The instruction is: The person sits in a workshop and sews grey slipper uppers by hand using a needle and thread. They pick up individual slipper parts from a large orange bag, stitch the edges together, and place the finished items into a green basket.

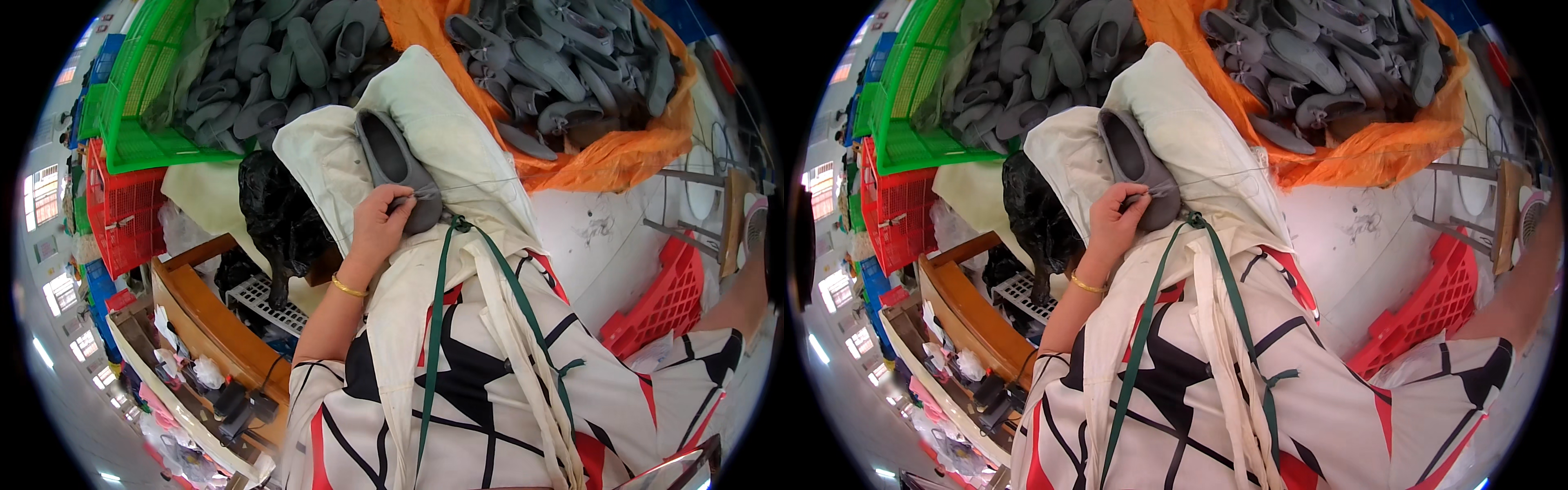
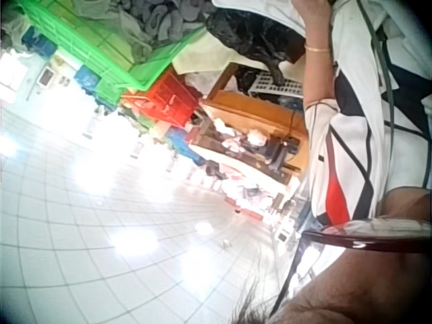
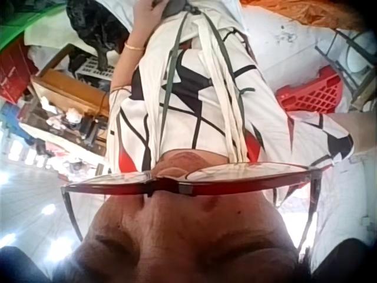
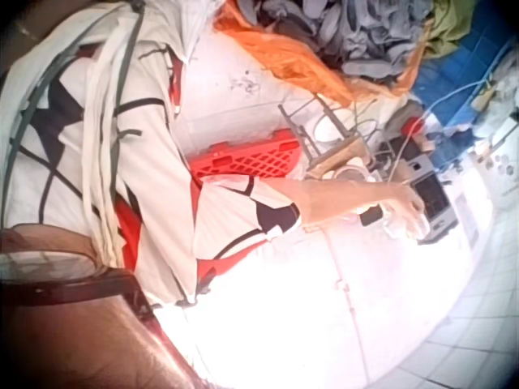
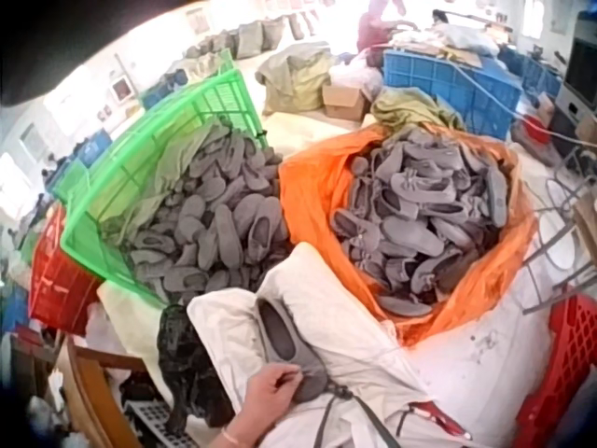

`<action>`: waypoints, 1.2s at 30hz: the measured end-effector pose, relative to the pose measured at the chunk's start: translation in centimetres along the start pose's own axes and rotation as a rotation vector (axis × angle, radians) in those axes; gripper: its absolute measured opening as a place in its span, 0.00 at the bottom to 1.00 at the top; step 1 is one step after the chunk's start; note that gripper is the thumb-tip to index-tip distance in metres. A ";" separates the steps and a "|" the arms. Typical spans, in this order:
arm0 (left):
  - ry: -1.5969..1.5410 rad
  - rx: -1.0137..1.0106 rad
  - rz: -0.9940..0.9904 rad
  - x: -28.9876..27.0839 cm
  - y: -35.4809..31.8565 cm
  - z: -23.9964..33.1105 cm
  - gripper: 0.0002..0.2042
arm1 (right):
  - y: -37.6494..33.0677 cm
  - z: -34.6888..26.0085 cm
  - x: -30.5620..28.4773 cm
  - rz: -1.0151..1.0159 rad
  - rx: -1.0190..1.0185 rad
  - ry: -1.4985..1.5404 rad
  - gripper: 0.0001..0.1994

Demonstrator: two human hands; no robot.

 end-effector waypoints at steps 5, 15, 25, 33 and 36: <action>-0.073 -0.053 -0.104 -1.3 0.1 -0.7 0.06 | 3.4 -7.6 -13.3 0.293 -0.220 -0.169 0.07; 0.070 0.035 -0.163 -2.7 -1.2 0.7 0.08 | 4.7 -4.2 12.8 -0.611 0.044 0.244 0.05; 0.371 0.382 0.008 -2.4 -3.4 2.5 0.16 | 2.8 -1.9 19.8 -0.633 -0.029 -0.140 0.05; 0.492 0.519 0.122 -2.4 -3.8 3.3 0.15 | 1.4 -3.8 17.8 -0.680 -0.112 -0.449 0.08; 0.544 0.550 0.133 -2.4 -4.0 3.4 0.15 | 1.1 -4.2 17.8 -0.690 -0.135 -0.499 0.09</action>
Point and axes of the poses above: each hand's wrist, its own y-axis towards the middle knuckle, its own x-axis out of the palm, z = x × y, the point moved 8 cm from there along y, towards the middle knuckle, and after that the axes turned 12 degrees about x, right-handed, at the moved point
